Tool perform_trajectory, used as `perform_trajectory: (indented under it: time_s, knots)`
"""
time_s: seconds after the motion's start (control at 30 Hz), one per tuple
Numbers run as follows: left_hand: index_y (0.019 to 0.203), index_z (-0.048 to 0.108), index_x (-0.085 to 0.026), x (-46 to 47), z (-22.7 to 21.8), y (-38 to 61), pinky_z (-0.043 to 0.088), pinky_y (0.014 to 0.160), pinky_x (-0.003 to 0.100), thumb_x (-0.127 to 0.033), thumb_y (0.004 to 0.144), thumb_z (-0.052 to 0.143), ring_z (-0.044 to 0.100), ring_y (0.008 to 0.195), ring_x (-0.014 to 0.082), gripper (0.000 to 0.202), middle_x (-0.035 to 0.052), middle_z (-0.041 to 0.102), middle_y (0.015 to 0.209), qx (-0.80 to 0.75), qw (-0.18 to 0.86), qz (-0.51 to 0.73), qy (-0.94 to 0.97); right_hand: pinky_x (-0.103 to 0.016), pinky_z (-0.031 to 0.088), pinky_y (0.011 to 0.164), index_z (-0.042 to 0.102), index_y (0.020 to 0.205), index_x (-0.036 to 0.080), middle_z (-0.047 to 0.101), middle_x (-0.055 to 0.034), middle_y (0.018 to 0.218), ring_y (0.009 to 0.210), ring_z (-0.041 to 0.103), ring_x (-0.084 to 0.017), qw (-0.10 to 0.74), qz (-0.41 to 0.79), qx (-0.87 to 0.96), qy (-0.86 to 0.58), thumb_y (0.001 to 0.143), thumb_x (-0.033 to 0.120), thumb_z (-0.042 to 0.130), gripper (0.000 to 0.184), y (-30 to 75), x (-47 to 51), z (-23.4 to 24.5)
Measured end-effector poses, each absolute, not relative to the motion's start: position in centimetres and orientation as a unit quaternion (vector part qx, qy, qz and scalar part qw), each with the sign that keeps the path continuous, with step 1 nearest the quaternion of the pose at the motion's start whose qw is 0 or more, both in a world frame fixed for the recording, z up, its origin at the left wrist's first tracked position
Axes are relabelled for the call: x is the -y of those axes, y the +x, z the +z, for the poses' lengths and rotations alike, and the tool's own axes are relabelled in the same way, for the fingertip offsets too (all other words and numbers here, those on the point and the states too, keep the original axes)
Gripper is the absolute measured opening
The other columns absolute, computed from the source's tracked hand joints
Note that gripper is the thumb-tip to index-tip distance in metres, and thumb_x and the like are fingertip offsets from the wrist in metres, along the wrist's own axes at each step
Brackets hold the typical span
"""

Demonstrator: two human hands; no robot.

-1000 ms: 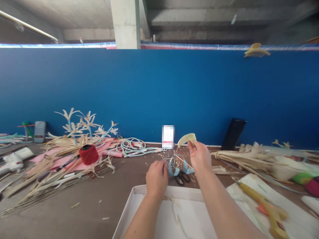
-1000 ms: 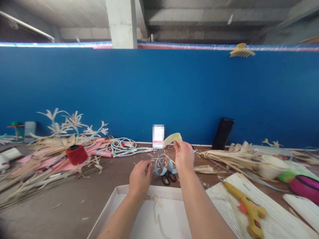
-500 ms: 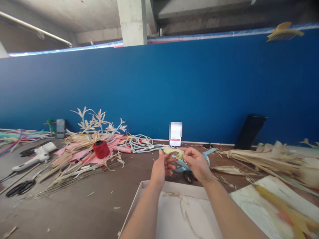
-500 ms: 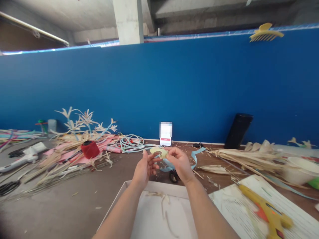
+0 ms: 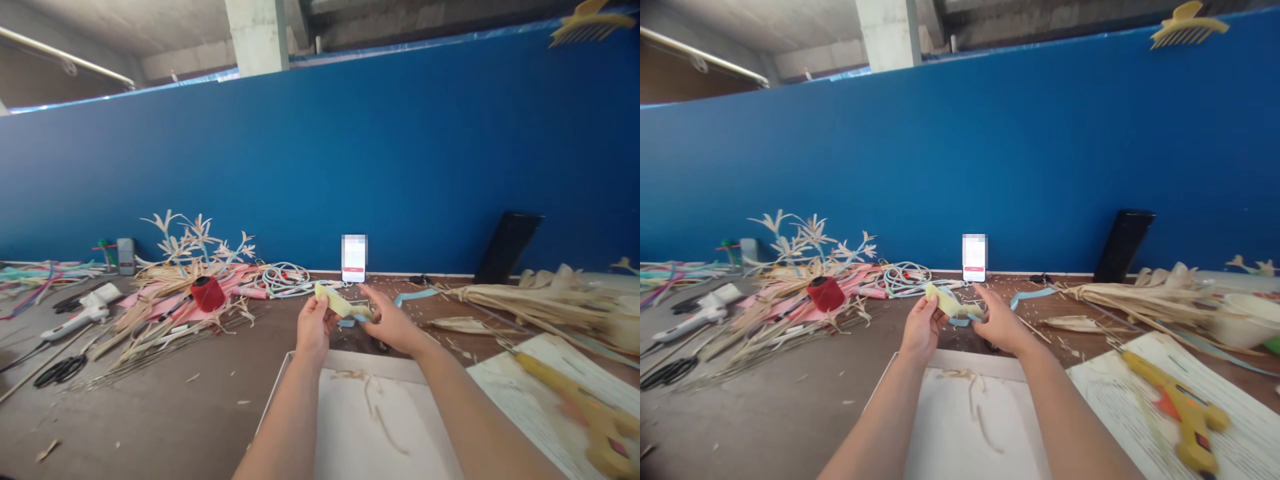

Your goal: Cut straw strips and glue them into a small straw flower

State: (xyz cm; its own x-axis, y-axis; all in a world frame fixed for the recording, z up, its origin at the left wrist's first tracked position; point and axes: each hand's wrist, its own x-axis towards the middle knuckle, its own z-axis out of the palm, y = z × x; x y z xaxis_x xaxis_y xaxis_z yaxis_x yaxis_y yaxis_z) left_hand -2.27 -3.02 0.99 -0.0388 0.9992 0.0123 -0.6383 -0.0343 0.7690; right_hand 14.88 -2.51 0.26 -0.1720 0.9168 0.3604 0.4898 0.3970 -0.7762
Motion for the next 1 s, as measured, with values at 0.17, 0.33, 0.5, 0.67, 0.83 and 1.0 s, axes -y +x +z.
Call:
perform_trajectory:
  time_s: [0.17, 0.33, 0.5, 0.67, 0.83, 1.0]
  knots:
    - [0.085, 0.056, -0.014, 3.3, 1.1, -2.1, 0.044, 0.045, 0.015, -0.031, 0.068, 0.067, 0.056, 0.055, 0.0066, 0.027, 0.0017, 0.063, 0.075, -0.273, 0.661, 0.630, 0.304, -0.028, 0.040, 0.060, 0.065, 0.098, 0.032, 0.066, -0.0004, 0.082, 0.068, 0.058, -0.018, 0.331, 0.191, 0.746, -0.546, 0.062, 0.028, 0.067, 0.037, 14.9, 1.9, -1.0]
    - [0.089, 0.057, -0.014, 3.4, 1.3, -2.2, 0.040, 0.042, 0.012, -0.030, 0.070, 0.066, 0.054, 0.054, 0.0053, 0.026, 0.0011, 0.061, 0.074, -0.247, 0.674, 0.625, 0.308, -0.027, 0.040, 0.059, 0.068, 0.074, 0.025, 0.064, -0.0003, 0.075, 0.064, 0.055, -0.016, 0.373, 0.190, 0.714, -0.562, 0.071, 0.031, 0.058, 0.012, 14.7, 1.6, -0.9]
    - [0.089, 0.059, -0.014, 3.8, 1.8, -2.1, 0.039, 0.043, 0.015, -0.031, 0.070, 0.066, 0.052, 0.053, 0.0061, 0.027, 0.0022, 0.061, 0.074, -0.237, 0.707, 0.575, 0.336, -0.026, 0.045, 0.061, 0.047, 0.125, 0.028, 0.061, -0.0019, 0.104, 0.070, 0.057, -0.015, 0.460, 0.371, 0.694, -0.411, 0.061, 0.027, 0.069, 0.068, 13.2, 2.4, 0.6]
    - [0.089, 0.061, -0.012, 4.6, 2.3, -1.9, 0.043, 0.050, 0.020, -0.035, 0.069, 0.066, 0.056, 0.058, 0.0113, 0.030, 0.0051, 0.063, 0.074, -0.225, 0.726, 0.531, 0.375, -0.023, 0.043, 0.048, 0.055, 0.116, 0.027, 0.066, -0.0008, 0.082, 0.059, 0.056, -0.014, 0.419, 0.449, 0.696, -0.372, 0.065, 0.026, 0.064, 0.052, 12.0, 3.1, 1.5]
    - [0.085, 0.061, -0.011, 4.6, 2.2, -2.0, 0.043, 0.052, 0.021, -0.035, 0.069, 0.066, 0.056, 0.058, 0.0116, 0.029, 0.0072, 0.064, 0.073, -0.224, 0.732, 0.513, 0.388, -0.024, 0.043, 0.046, 0.067, 0.078, 0.018, 0.065, -0.0012, 0.064, 0.050, 0.055, -0.013, 0.480, 0.423, 0.618, -0.457, 0.066, 0.036, 0.064, 0.021, 12.7, 1.8, 0.8]
    - [0.080, 0.061, -0.011, 4.2, 1.4, -1.9, 0.035, 0.042, 0.016, -0.036, 0.069, 0.066, 0.048, 0.048, 0.0054, 0.028, 0.0020, 0.058, 0.063, -0.240, 0.728, 0.506, 0.395, -0.026, 0.050, 0.052, 0.065, 0.076, 0.018, 0.066, -0.0038, 0.068, 0.055, 0.059, -0.015, 0.654, 0.358, 0.417, -0.519, 0.064, 0.039, 0.066, 0.024, 15.4, -0.9, 1.4]
